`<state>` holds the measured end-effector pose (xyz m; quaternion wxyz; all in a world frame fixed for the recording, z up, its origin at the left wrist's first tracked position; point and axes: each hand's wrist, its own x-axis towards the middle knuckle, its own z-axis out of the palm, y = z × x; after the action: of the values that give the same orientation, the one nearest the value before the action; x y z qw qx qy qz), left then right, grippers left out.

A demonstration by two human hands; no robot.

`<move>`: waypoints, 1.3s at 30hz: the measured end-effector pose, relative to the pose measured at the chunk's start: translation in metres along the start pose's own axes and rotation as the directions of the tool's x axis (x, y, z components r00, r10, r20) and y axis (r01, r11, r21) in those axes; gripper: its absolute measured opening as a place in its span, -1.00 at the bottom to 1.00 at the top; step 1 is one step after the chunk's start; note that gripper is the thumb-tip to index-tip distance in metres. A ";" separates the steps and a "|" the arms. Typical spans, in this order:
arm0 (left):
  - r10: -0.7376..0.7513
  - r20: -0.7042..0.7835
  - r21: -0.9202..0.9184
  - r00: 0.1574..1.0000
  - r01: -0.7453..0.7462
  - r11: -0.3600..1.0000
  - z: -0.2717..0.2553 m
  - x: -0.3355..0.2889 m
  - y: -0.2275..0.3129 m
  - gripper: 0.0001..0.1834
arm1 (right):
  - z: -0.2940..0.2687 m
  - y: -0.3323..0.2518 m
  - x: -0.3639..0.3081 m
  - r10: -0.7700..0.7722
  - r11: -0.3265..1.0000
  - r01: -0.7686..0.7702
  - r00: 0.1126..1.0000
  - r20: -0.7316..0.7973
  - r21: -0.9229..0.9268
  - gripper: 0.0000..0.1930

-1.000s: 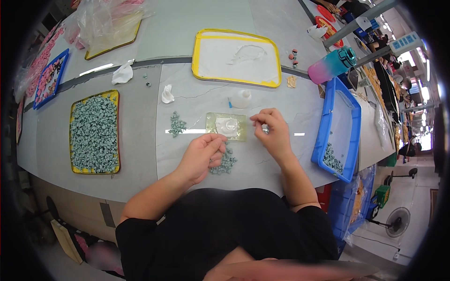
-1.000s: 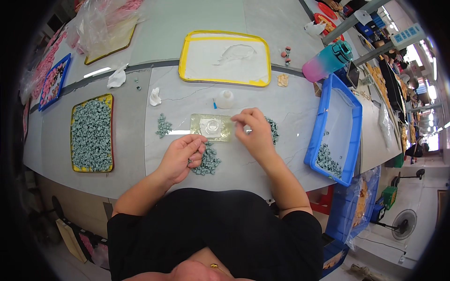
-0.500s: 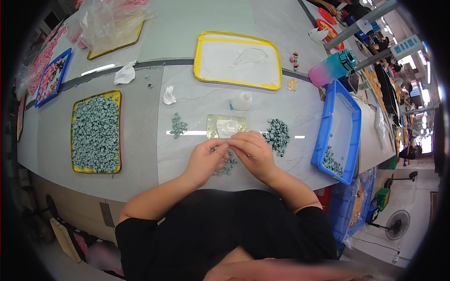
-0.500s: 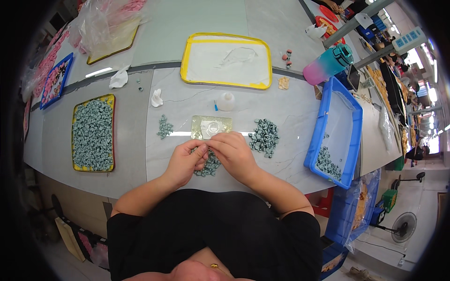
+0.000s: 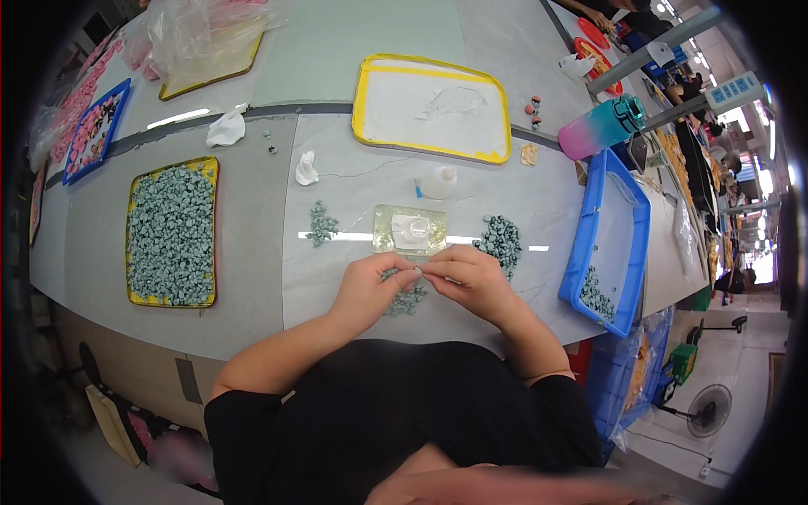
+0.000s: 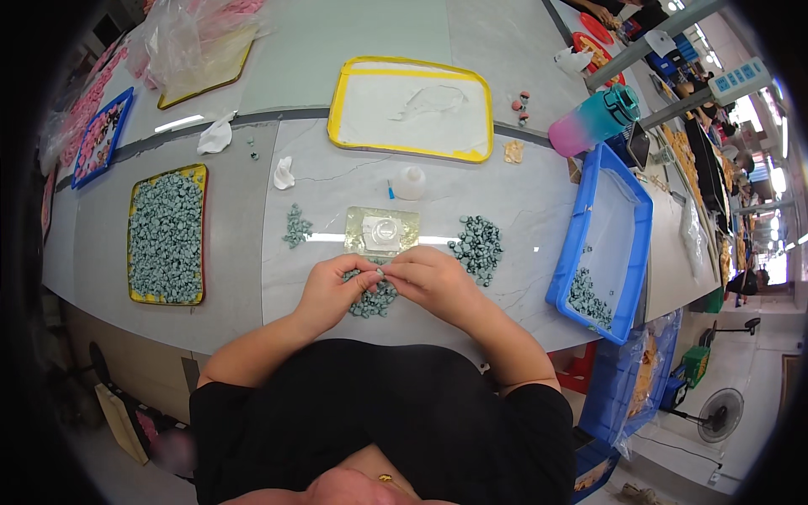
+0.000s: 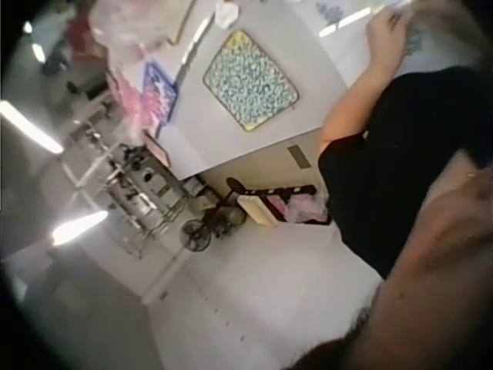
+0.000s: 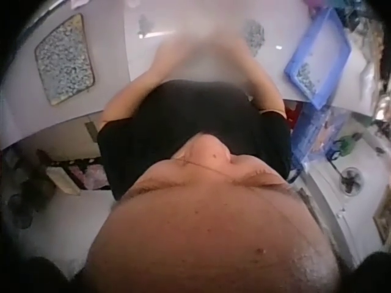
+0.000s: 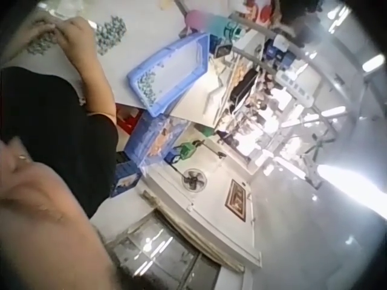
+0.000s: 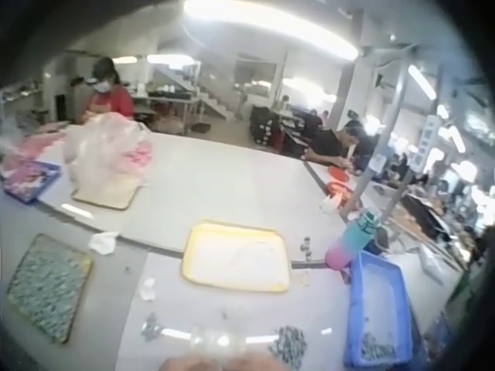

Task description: Manually attaching small green components onto a clear plastic base using adhesive at a factory workbench.

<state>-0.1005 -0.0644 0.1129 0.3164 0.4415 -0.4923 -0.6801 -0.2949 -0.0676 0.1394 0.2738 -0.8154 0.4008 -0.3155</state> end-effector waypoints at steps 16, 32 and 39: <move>-0.261 0.182 -0.613 0.948 0.317 0.724 -0.010 0.008 0.000 -0.75 | -0.002 0.030 0.010 -0.260 0.875 0.216 0.965 -0.044 -0.434 -0.70; -0.175 0.107 -0.625 0.979 0.203 0.754 -0.017 0.002 0.001 -0.81 | 0.016 0.018 0.014 -0.047 0.976 -0.003 0.973 -0.226 -0.216 -0.74; -0.135 0.118 -0.596 0.984 0.179 0.783 -0.017 0.003 -0.001 -0.86 | 0.017 0.014 0.008 0.656 0.496 -0.463 0.754 0.032 0.734 -0.95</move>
<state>-0.0857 -0.0732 0.1090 0.3659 0.3332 -0.2217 -0.8402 -0.2856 -0.0780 0.1213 0.5971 -0.4224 0.5242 -0.4362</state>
